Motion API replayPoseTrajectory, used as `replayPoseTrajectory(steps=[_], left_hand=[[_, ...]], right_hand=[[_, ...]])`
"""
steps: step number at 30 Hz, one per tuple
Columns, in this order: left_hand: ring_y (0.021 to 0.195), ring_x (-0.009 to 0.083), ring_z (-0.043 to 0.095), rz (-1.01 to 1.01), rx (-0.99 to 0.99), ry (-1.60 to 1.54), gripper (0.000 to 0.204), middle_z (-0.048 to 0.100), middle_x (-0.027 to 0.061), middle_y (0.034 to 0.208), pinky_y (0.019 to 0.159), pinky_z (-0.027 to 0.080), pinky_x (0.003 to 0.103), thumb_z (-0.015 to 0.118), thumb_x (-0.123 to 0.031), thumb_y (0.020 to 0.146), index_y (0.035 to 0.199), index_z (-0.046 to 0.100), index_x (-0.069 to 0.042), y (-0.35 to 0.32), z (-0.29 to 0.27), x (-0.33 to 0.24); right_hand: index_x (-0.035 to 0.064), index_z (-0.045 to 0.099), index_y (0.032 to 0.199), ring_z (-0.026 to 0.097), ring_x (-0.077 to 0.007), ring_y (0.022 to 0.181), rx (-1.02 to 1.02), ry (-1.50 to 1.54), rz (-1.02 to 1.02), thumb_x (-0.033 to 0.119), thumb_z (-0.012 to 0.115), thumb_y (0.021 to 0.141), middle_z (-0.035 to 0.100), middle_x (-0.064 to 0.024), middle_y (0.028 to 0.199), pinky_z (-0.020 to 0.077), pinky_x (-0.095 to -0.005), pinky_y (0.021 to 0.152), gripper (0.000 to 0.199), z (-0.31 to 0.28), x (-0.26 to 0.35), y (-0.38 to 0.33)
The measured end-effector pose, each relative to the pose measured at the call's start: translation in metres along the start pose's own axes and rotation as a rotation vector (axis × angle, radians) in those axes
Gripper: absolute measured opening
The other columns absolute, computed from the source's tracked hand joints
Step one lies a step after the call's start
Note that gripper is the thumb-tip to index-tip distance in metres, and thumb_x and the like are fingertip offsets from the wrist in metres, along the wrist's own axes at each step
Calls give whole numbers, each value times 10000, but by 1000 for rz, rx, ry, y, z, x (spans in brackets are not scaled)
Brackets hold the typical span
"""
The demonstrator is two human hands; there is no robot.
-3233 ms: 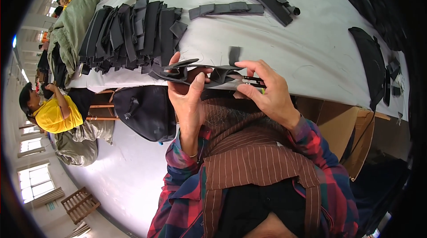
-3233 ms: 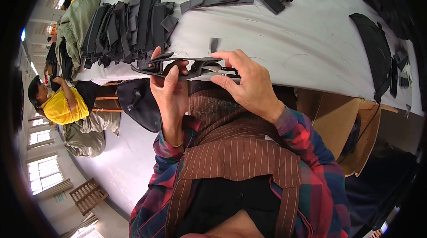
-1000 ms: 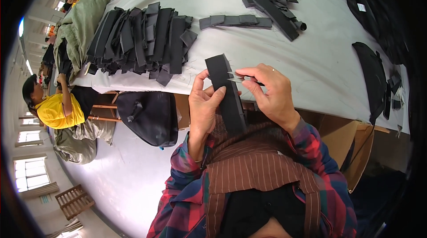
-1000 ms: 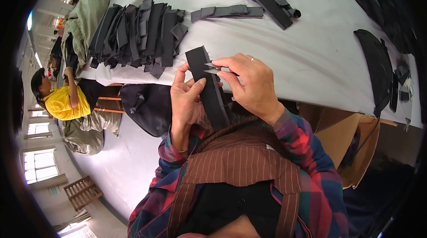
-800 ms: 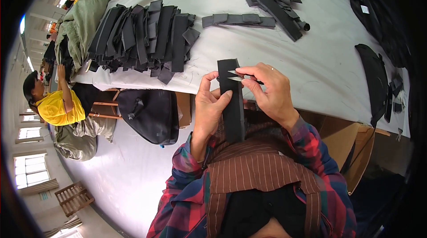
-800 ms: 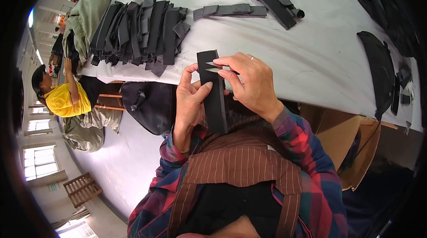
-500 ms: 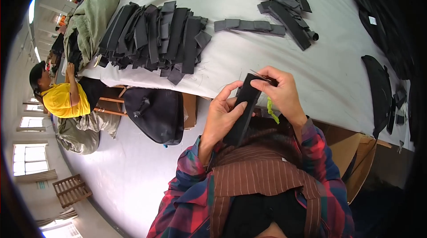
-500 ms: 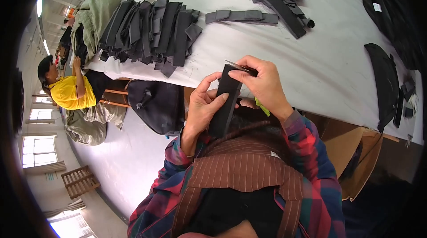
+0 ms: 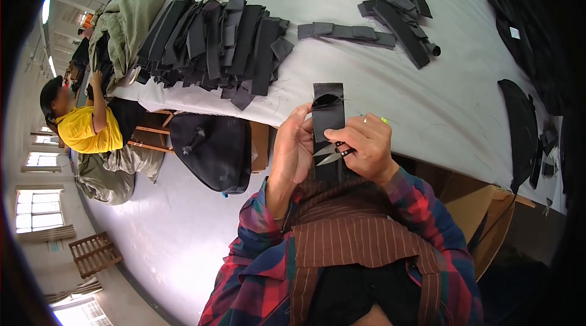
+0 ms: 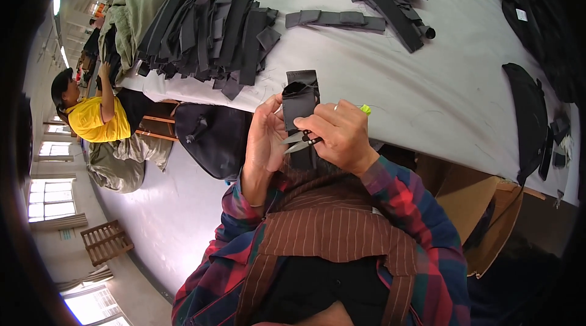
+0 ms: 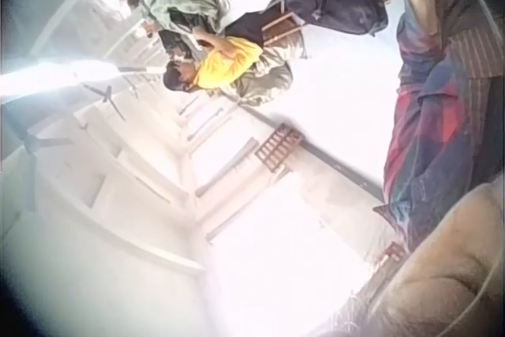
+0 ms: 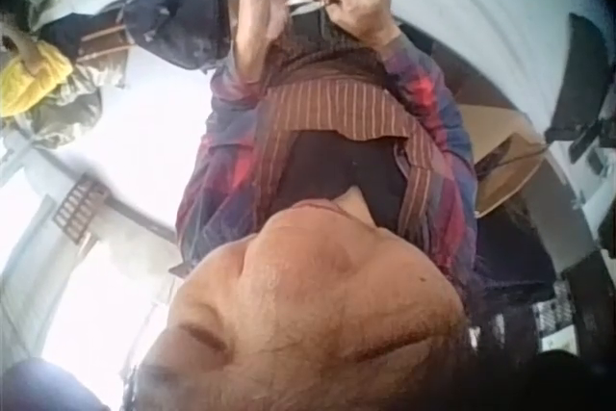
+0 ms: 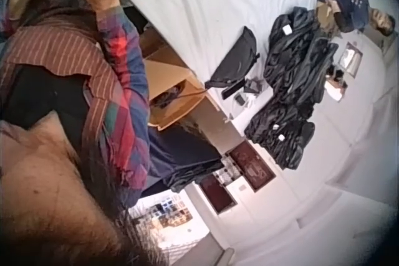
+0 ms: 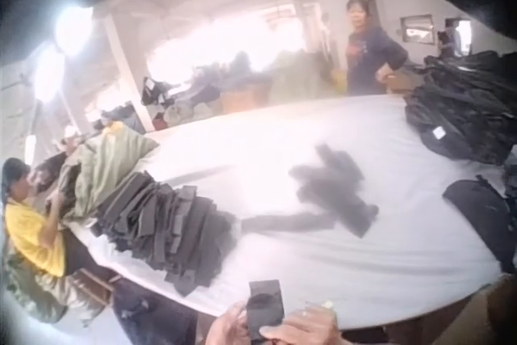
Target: Trimming excess threads from fabric strips using thread nippers in a manufacturing setting.
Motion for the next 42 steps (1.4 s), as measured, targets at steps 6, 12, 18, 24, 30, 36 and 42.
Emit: replayPoseTrajectory(steps=[6,12,18,24,30,36,42], left_hand=[[831,128,630,63,18,133,261,641,100,961,729,519,252,548,-47,882,1135,497,-8,5,-6,-5],[743,117,614,44,7,65,214,633,89,911,674,512,243,543,-25,859,1069,503,-19,10,-15,-6],[719,178,636,12,-99,89,156,621,114,911,612,537,269,563,-59,865,1002,495,-34,18,-24,1],[890,281,664,168,-43,150,120,635,186,992,763,565,365,546,-43,880,982,484,-31,18,-10,-16],[909,326,661,316,-75,124,154,627,225,991,710,580,378,552,1,877,976,445,-49,16,-10,-25],[1001,328,634,187,-68,28,157,624,197,1044,796,557,401,582,-39,884,976,455,-53,16,-5,-13],[1036,335,619,184,-20,4,148,617,196,1063,833,544,409,571,-23,881,967,457,-58,16,-4,-12]], right_hand=[[135,672,815,475,-169,477,76,13,96,-49,621,563,518,3,585,318,-307,488,316,-1,-8,4],[147,676,818,528,-150,516,144,150,247,-64,602,590,549,20,606,340,-279,517,319,8,-21,1],[155,675,829,538,-157,543,221,-20,99,-27,647,605,557,16,623,343,-294,514,289,12,-10,3],[144,655,832,551,-188,551,225,19,231,35,699,647,588,0,673,362,-308,514,220,13,-11,4],[130,618,871,585,-213,567,178,1,352,89,737,639,607,-20,666,423,-323,541,264,19,-13,-2],[134,588,839,576,-220,546,159,-81,363,92,734,626,603,-13,645,418,-328,533,261,22,-15,-9],[128,568,805,565,-229,537,181,-15,377,88,736,623,601,-13,639,410,-333,520,251,22,-16,-10]])
Point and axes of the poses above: each hand's wrist, its own y-axis towards the middle knuckle, its own z-axis out of the palm, x = y × z, the point moved 10 cm from there along y, towards the middle knuckle
